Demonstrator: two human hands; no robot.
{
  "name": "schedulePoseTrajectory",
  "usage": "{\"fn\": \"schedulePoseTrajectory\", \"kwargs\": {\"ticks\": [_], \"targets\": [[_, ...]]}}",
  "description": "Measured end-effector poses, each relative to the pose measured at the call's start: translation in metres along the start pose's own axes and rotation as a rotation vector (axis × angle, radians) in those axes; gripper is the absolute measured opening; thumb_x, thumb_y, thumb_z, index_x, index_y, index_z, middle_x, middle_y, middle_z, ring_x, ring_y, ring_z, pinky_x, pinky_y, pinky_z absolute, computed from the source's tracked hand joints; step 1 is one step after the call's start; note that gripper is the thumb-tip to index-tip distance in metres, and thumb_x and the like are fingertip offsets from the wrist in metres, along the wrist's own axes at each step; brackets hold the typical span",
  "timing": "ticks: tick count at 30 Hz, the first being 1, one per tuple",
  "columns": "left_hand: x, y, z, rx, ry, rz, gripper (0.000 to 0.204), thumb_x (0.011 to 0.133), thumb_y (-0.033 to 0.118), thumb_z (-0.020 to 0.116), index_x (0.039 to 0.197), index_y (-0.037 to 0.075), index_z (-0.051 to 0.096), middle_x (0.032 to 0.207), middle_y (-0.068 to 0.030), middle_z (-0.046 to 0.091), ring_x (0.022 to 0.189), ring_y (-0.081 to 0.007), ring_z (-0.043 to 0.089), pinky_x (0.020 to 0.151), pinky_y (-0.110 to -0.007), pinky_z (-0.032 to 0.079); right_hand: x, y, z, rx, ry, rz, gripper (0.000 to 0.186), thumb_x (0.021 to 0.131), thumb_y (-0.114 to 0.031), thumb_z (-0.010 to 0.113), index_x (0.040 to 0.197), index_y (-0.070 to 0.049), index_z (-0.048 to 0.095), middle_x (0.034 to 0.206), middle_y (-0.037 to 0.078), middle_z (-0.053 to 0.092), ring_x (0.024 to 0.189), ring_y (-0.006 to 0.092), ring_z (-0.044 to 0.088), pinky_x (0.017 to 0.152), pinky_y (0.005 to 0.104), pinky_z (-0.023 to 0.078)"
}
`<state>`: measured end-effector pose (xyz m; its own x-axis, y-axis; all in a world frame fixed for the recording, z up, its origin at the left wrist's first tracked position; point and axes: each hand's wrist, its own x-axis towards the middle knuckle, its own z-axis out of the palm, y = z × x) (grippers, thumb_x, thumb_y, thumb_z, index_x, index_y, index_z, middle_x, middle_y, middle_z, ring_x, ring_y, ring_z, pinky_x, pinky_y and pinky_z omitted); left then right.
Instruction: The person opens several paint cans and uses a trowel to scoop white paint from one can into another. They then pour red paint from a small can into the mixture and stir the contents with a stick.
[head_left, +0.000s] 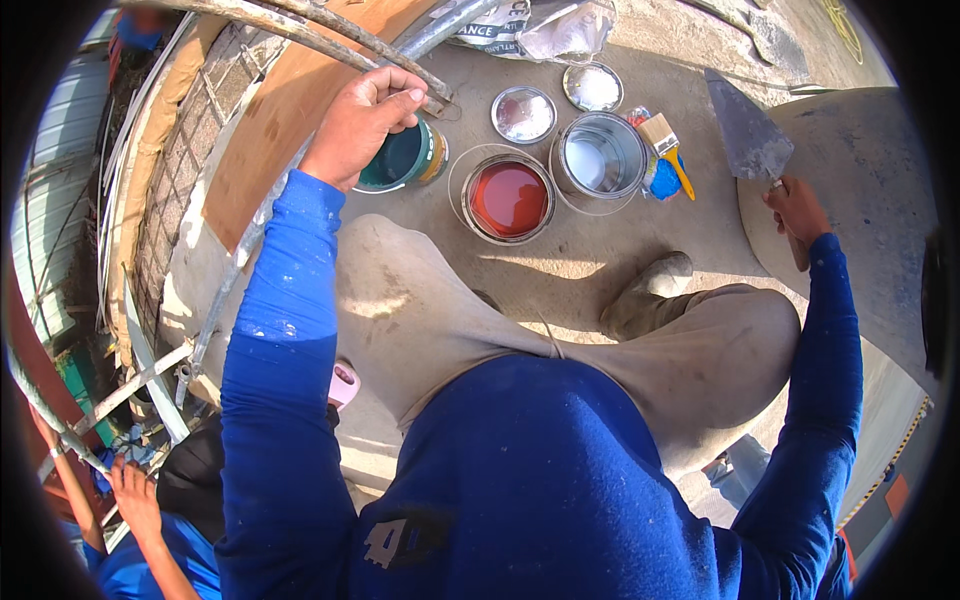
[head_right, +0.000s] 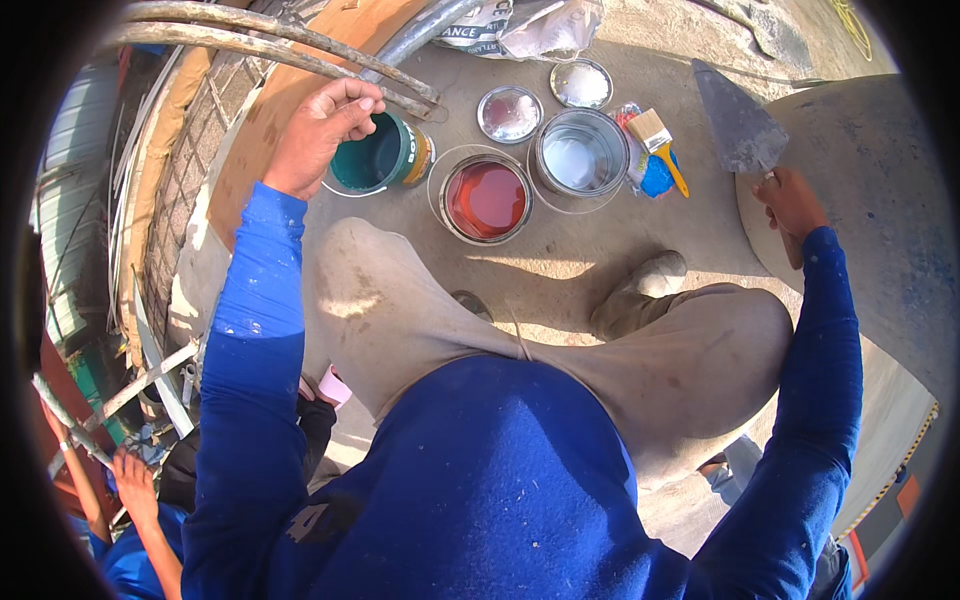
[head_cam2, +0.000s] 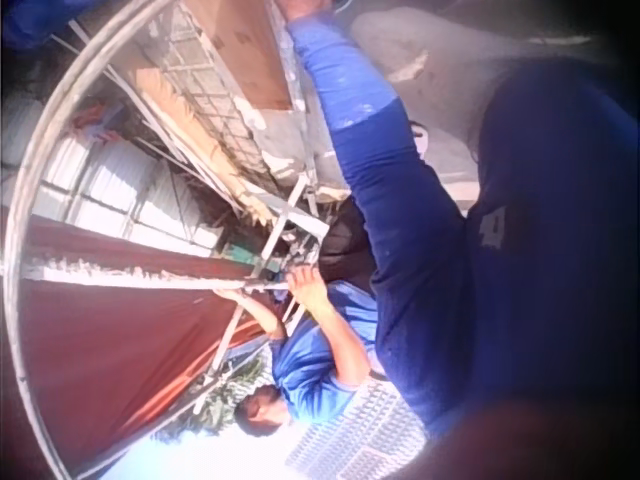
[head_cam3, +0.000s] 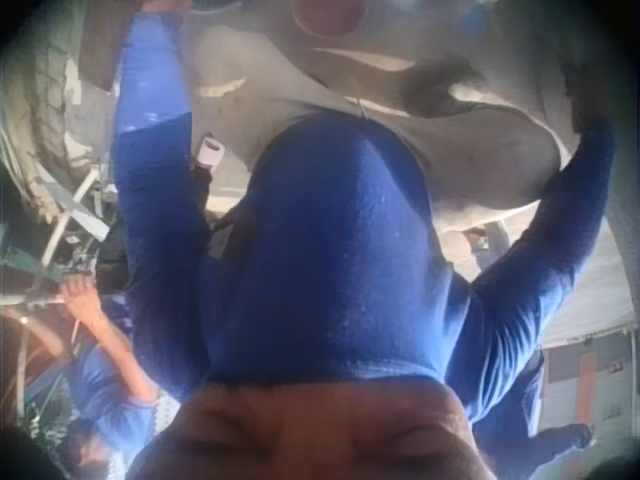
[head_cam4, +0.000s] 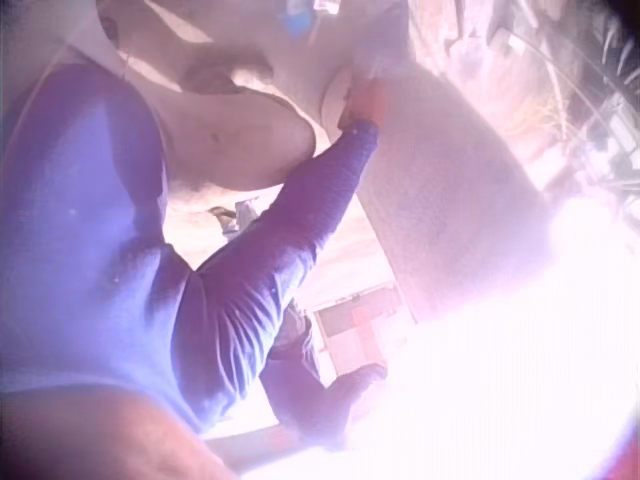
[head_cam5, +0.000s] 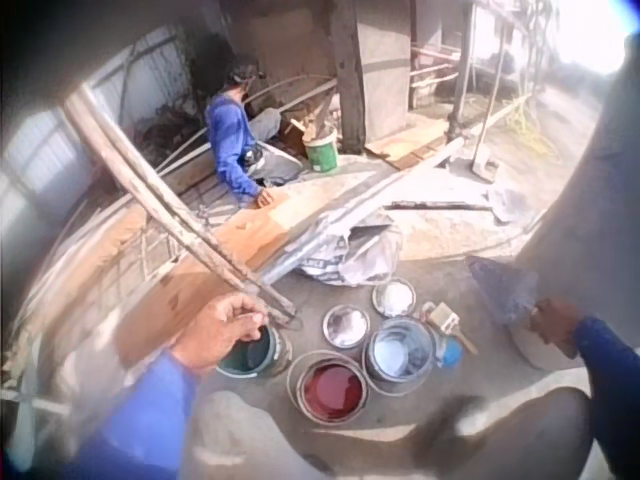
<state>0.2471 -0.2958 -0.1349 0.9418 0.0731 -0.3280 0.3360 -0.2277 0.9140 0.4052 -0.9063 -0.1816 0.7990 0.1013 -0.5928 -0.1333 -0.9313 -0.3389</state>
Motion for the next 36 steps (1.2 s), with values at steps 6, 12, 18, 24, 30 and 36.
{"fn": "schedulePoseTrajectory", "kwargs": {"ticks": [6,12,18,24,30,36], "targets": [[-0.022,-0.078,0.011,0.262,0.073,-0.252,0.022,0.1,0.021,0.069,0.113,0.004,0.071,0.101,-0.0025,0.071,0.084,-0.0107,0.061,0.08,-0.029,0.051,0.083,0.064,0.014,0.037,-0.111,0.005,0.023,0.096,-0.018,0.07,0.1,0.003,0.063,0.07,0.007,0.06,0.055,0.018,0.061,0.051,0.0368,0.051],[-0.081,-0.135,0.03,0.388,0.215,-0.564,0.022,0.098,0.021,0.07,0.106,0.001,0.072,0.091,-0.0042,0.069,0.079,-0.014,0.063,0.075,-0.032,0.053,0.173,0.103,0.073,0.02,-0.08,-0.107,0.031,0.094,-0.026,0.073,0.092,0.004,0.067,0.07,0.013,0.066,0.06,0.0234,0.065,0.057,0.0431,0.051],[-0.107,-0.137,0.073,0.258,0.352,-0.659,0.026,0.095,0.026,0.07,0.105,0.002,0.075,0.096,-0.0128,0.075,0.087,-0.0229,0.069,0.082,-0.038,0.054,0.251,0.214,0.133,-0.336,-0.112,-0.307,0.039,0.1,-0.035,0.065,0.108,0.003,0.072,0.086,0.021,0.074,0.079,0.0308,0.073,0.075,0.0486,0.056],[-0.16,-0.118,0.108,0.237,0.37,-0.736,0.027,0.099,0.023,0.067,0.113,0.0,0.071,0.096,-0.0091,0.072,0.082,-0.0181,0.067,0.077,-0.034,0.054,0.253,0.204,0.175,-0.567,-0.215,-0.293,0.037,0.098,-0.033,0.066,0.106,0.003,0.072,0.086,0.02,0.074,0.078,0.0289,0.073,0.072,0.0466,0.056],[-0.189,-0.069,0.128,0.22,0.447,-0.696,0.029,0.1,0.022,0.066,0.118,0.0,0.07,0.105,-0.0094,0.074,0.088,-0.0183,0.068,0.082,-0.034,0.054,0.271,0.17,0.125,-0.559,-0.159,-0.338,0.036,0.096,-0.03,0.068,0.105,0.004,0.073,0.085,0.018,0.074,0.077,0.0271,0.073,0.069,0.0445,0.055],[-0.227,-0.023,0.16,0.144,0.573,-0.676,0.032,0.1,0.023,0.067,0.122,0.001,0.069,0.114,-0.0149,0.075,0.103,-0.0253,0.07,0.091,-0.038,0.054,0.255,-0.017,0.073,-0.025,-0.204,-0.264,0.035,0.097,-0.027,0.067,0.117,0.001,0.073,0.095,0.012,0.075,0.079,0.0204,0.073,0.066,0.0355,0.055]]}}
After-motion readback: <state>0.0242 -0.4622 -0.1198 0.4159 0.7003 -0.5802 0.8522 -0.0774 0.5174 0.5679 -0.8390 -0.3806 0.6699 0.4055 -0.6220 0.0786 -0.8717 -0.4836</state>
